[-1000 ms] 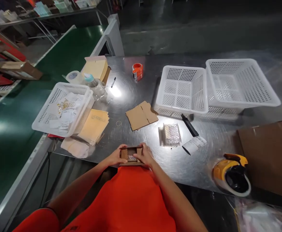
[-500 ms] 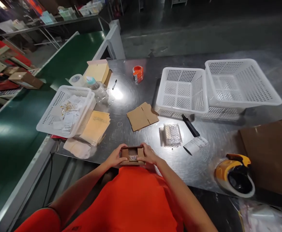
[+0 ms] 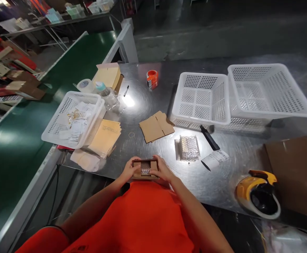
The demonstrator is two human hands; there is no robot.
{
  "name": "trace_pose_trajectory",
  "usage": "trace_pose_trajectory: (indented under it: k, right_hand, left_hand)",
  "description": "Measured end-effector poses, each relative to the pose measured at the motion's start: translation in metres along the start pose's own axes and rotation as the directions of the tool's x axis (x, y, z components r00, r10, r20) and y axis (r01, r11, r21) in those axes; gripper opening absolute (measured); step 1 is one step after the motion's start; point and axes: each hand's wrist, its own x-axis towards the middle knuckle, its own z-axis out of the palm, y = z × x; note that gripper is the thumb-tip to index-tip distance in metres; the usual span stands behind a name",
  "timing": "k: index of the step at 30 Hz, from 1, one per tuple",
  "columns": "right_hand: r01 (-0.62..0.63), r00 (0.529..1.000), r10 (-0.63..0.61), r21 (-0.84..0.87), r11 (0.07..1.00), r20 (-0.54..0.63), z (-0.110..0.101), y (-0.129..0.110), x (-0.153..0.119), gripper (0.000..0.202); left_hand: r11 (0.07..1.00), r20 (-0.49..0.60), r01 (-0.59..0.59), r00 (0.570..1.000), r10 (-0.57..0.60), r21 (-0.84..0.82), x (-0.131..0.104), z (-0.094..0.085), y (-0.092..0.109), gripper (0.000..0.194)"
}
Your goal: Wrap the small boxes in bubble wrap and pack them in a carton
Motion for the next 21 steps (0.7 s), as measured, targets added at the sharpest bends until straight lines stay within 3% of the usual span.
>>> trace_pose_trajectory:
  k: [3,6,8,10,13,16,21]
  right_hand:
    - [0.020,0.999,-0.021,-0.019,1.000,-0.043,0.000,-0.005,-0.002,0.080]
    - [0.084,0.991,-0.086,-0.030,0.996,-0.104,0.003,-0.009,-0.006,0.058]
    - [0.112,0.988,-0.115,-0.029,0.993,-0.102,0.003,-0.011,-0.009,0.040]
    - [0.119,0.989,-0.123,-0.043,0.992,-0.082,0.003,-0.012,-0.010,0.028]
    - [0.092,0.993,-0.094,-0.034,0.995,-0.071,0.001,-0.014,-0.008,0.027]
    - [0.041,0.993,-0.037,0.038,0.998,-0.110,0.002,-0.015,-0.004,0.033]
    - [0.010,0.986,0.010,0.116,0.993,-0.167,0.012,-0.013,-0.002,0.040]
  left_hand:
    - [1.000,-0.029,-0.012,0.999,0.012,0.014,-0.002,0.000,0.001,0.027]
    - [0.978,0.003,-0.121,0.992,0.122,0.172,-0.005,-0.011,0.010,0.038]
    - [0.907,0.176,-0.247,0.965,0.197,0.342,-0.007,-0.020,0.019,0.039]
    - [0.831,0.371,-0.339,0.912,0.175,0.441,-0.009,-0.028,0.028,0.040]
    - [0.797,0.478,-0.371,0.870,0.118,0.477,-0.014,-0.034,0.042,0.047]
    - [0.771,0.475,-0.367,0.875,0.096,0.521,-0.017,-0.030,0.050,0.069]
    - [0.772,0.273,-0.282,0.951,0.147,0.569,-0.016,-0.008,0.038,0.027]
